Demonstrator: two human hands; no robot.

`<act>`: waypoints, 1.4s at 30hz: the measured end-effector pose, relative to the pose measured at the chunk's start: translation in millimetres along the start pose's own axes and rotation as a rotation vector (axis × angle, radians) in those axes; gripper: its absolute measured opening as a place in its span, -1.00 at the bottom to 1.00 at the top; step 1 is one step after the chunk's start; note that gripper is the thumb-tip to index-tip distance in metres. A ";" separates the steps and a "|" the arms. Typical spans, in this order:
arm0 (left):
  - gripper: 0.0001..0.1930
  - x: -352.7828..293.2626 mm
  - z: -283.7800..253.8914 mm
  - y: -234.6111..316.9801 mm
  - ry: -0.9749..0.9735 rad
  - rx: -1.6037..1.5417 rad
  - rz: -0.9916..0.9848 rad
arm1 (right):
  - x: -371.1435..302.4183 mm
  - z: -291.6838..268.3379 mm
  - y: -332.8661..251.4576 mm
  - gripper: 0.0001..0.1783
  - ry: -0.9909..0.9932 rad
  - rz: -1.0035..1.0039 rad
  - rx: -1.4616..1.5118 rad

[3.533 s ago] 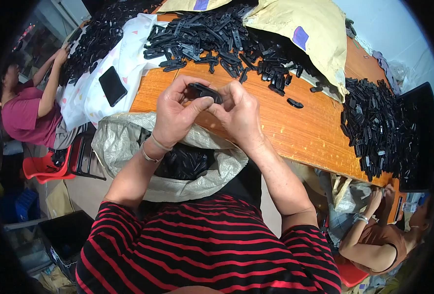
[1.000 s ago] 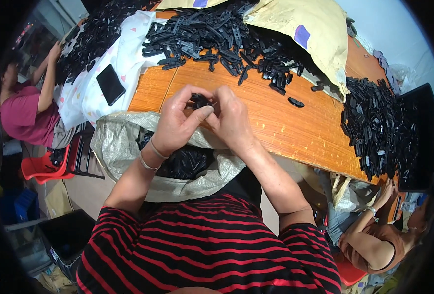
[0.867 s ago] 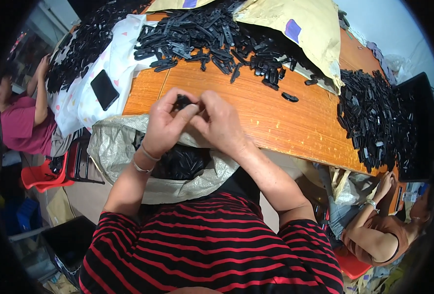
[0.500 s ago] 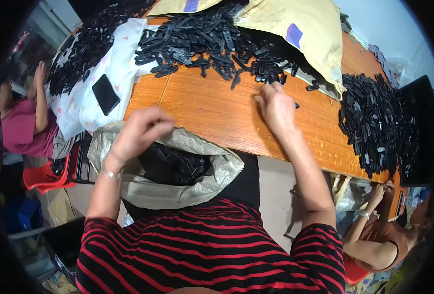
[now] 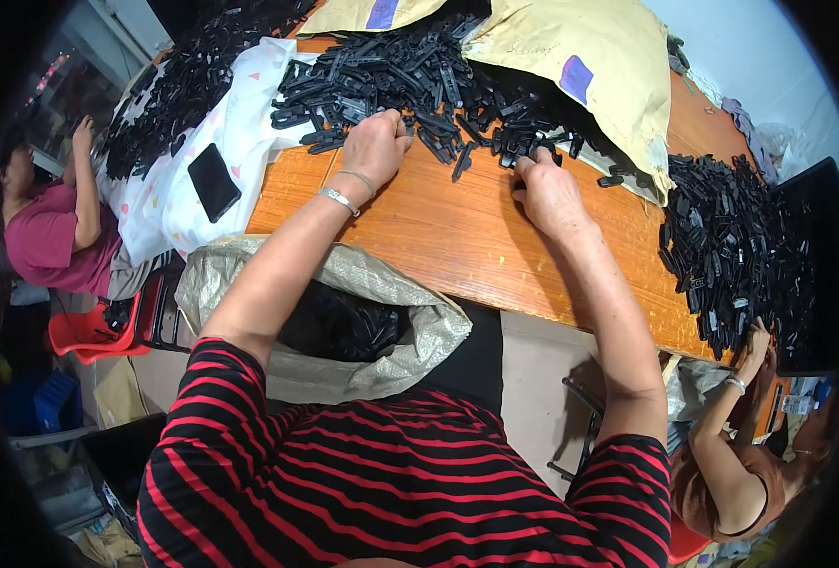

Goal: The recorder is shown assembling and sorting small black plastic hardware components into a large sack at a wooden workstation.

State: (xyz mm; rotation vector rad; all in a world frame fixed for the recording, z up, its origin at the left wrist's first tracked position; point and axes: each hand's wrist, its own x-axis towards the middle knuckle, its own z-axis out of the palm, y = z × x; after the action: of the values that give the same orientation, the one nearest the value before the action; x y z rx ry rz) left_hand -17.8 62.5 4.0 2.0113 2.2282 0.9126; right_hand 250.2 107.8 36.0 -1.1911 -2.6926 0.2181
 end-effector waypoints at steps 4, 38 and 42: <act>-0.81 -12.4 0.1 -3.2 0.008 -0.082 -0.169 | -10.2 4.4 -23.6 -0.77 0.080 0.074 0.503; -0.63 -77.5 -53.6 28.5 -0.343 -1.329 -0.264 | -20.9 20.9 -120.0 -0.84 0.403 0.016 0.768; -0.65 -77.9 -49.5 29.3 -0.280 -1.318 -0.210 | -17.6 21.3 -120.1 -0.84 0.424 -0.030 0.731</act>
State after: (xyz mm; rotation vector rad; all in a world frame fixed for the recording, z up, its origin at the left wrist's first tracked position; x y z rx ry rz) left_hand 4.1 -28.6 28.4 1.1191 1.0491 1.3838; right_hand 170.9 13.4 38.5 -0.8407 -1.9786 0.7658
